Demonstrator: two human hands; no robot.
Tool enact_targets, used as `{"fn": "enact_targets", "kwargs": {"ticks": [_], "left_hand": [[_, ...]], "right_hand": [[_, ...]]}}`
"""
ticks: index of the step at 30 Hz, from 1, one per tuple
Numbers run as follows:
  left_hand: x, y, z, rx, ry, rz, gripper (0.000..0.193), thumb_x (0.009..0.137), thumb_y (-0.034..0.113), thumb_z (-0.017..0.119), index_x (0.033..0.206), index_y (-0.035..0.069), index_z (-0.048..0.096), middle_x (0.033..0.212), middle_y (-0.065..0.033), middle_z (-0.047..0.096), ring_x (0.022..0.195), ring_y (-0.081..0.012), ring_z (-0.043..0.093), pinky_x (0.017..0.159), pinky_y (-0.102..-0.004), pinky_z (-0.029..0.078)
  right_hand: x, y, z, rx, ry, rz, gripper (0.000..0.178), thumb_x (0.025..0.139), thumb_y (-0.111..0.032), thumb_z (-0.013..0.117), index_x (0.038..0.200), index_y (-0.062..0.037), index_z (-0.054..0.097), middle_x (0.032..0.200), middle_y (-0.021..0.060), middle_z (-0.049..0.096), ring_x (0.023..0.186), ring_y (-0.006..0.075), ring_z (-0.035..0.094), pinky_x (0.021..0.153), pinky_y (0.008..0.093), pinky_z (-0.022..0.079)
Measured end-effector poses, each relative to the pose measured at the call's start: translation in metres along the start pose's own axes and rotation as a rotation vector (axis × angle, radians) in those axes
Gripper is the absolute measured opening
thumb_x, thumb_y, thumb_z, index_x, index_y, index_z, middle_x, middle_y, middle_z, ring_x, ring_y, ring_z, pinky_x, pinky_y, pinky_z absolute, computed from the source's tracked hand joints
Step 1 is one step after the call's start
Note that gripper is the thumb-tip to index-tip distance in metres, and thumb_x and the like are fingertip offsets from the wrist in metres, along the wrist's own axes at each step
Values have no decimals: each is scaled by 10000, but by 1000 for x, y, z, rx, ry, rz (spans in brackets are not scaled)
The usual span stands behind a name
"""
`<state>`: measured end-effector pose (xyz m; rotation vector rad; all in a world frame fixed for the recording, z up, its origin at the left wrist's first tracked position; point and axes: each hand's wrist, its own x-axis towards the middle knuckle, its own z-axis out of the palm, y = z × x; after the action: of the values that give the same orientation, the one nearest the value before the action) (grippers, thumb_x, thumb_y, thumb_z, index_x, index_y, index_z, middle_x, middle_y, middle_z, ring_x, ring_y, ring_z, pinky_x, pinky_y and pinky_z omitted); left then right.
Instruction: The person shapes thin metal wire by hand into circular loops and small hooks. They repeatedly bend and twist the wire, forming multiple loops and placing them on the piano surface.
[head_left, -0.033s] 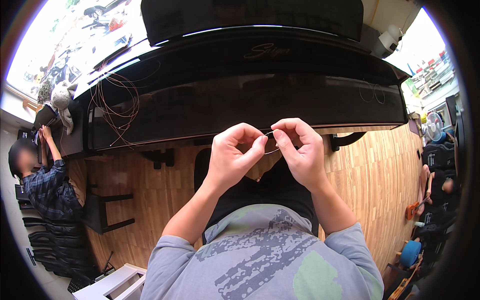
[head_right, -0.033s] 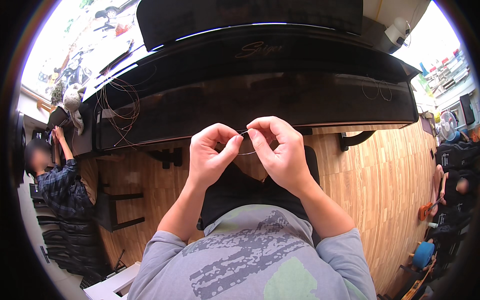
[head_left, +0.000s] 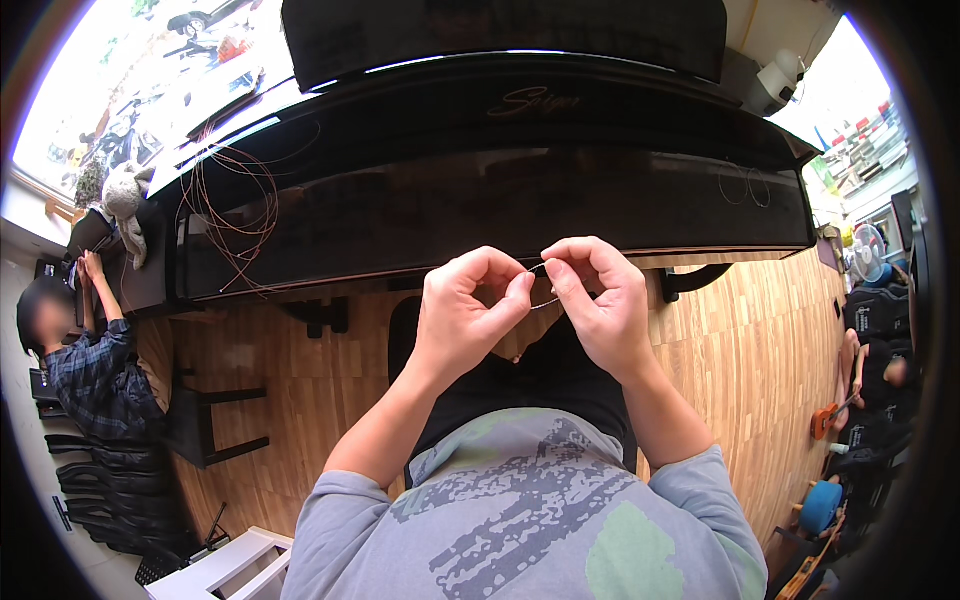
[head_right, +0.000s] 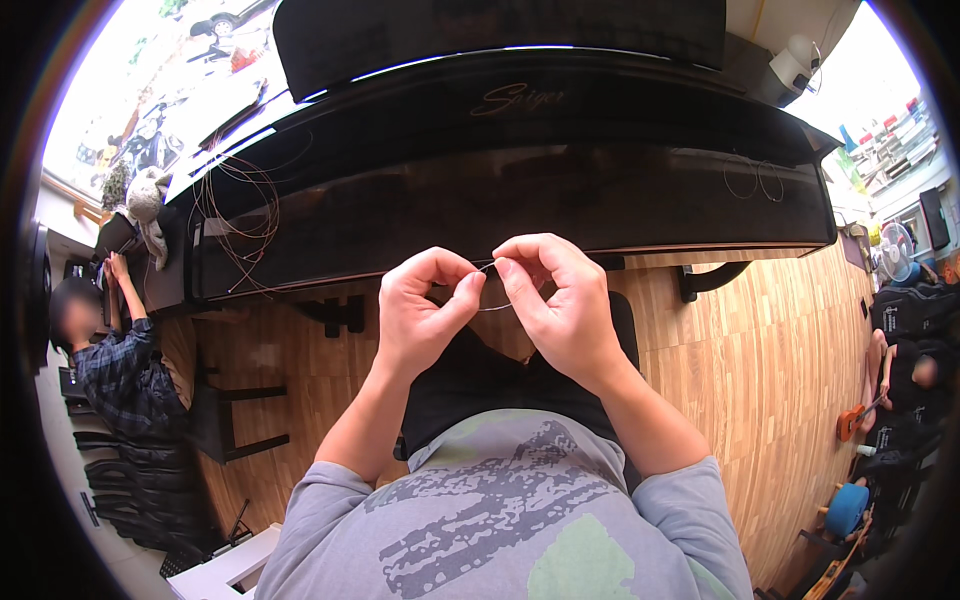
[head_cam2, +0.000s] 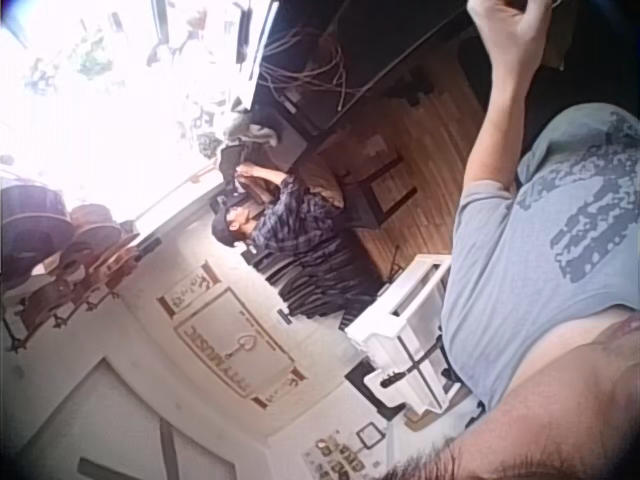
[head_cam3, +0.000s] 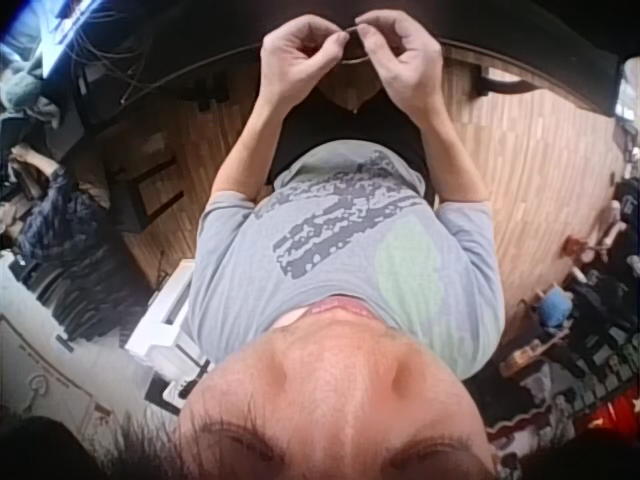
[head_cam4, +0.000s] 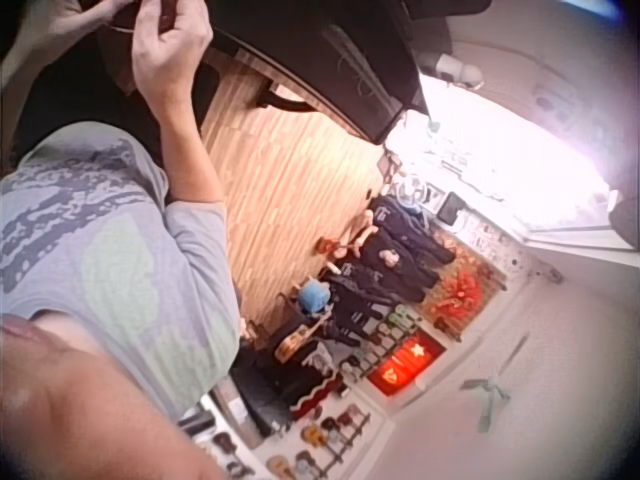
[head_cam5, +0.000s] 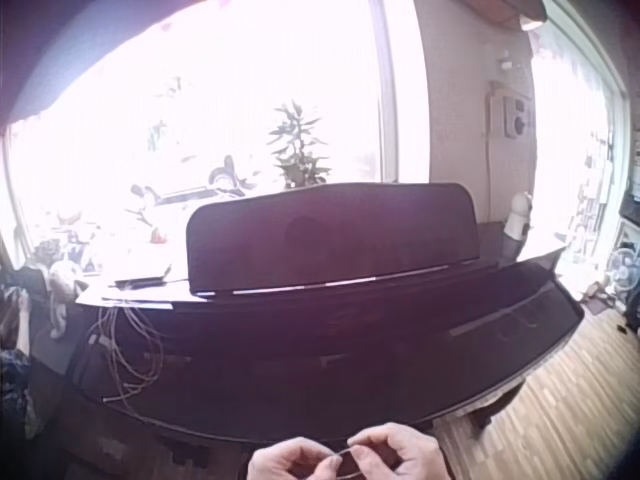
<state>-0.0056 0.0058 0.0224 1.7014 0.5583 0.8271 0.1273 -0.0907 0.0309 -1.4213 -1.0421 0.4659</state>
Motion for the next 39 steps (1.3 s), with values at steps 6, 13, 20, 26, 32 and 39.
{"fn": "enact_targets", "kwargs": {"ticks": [6, 13, 20, 26, 32, 39], "left_hand": [[3, -2, 0, 480, 100, 335, 75, 737, 114, 711, 743, 92, 639, 585, 7, 600, 508, -152, 539, 649, -306, 391], [1, -3, 5, 250, 139, 198, 38, 820, 96, 678, 830, 60, 673, 651, -15, 638, 573, -125, 591, 648, -283, 446], [1, -8, 1, -494, -135, -174, 176, 922, 93, 599, 1045, -22, 648, 839, -45, 678, 793, -77, 639, 715, -204, 516], [1, -8, 4, -548, -83, -136, 159, 914, 33, 587, 1054, -24, 637, 887, -74, 681, 792, -91, 635, 709, -220, 521], [-1, -7, 8, -500, -8, -58, 170, 891, -15, 596, 1055, -35, 637, 937, -103, 681, 840, -121, 654, 748, -244, 540], [-4, -11, 7, -611, -54, -23, 236, 876, -39, 590, 1109, -39, 631, 1019, -95, 673, 959, -123, 642, 835, -249, 527]], "right_hand": [[0, -8, 0, -58, -44, 27, 59, 895, -38, 618, 927, 4, 645, 836, 12, 611, 735, 49, 565, 663, 193, 459], [1, 0, 0, -32, 10, -12, 56, 871, -16, 629, 919, 2, 652, 828, 47, 624, 667, 79, 560, 577, 210, 455], [1, -2, 1, -50, 13, -62, 55, 877, -14, 621, 927, -6, 645, 833, 49, 620, 676, 91, 564, 588, 218, 462], [1, -1, 0, -80, 8, -80, 58, 877, -15, 621, 930, -5, 643, 835, 52, 621, 677, 93, 560, 592, 219, 462], [0, 1, 2, -47, 17, -30, 65, 878, -23, 621, 934, 4, 641, 829, 52, 629, 670, 89, 556, 588, 214, 456], [1, 0, 0, 12, 0, 88, 66, 887, -35, 619, 936, 2, 641, 791, 27, 621, 657, 71, 547, 578, 207, 449]]}}
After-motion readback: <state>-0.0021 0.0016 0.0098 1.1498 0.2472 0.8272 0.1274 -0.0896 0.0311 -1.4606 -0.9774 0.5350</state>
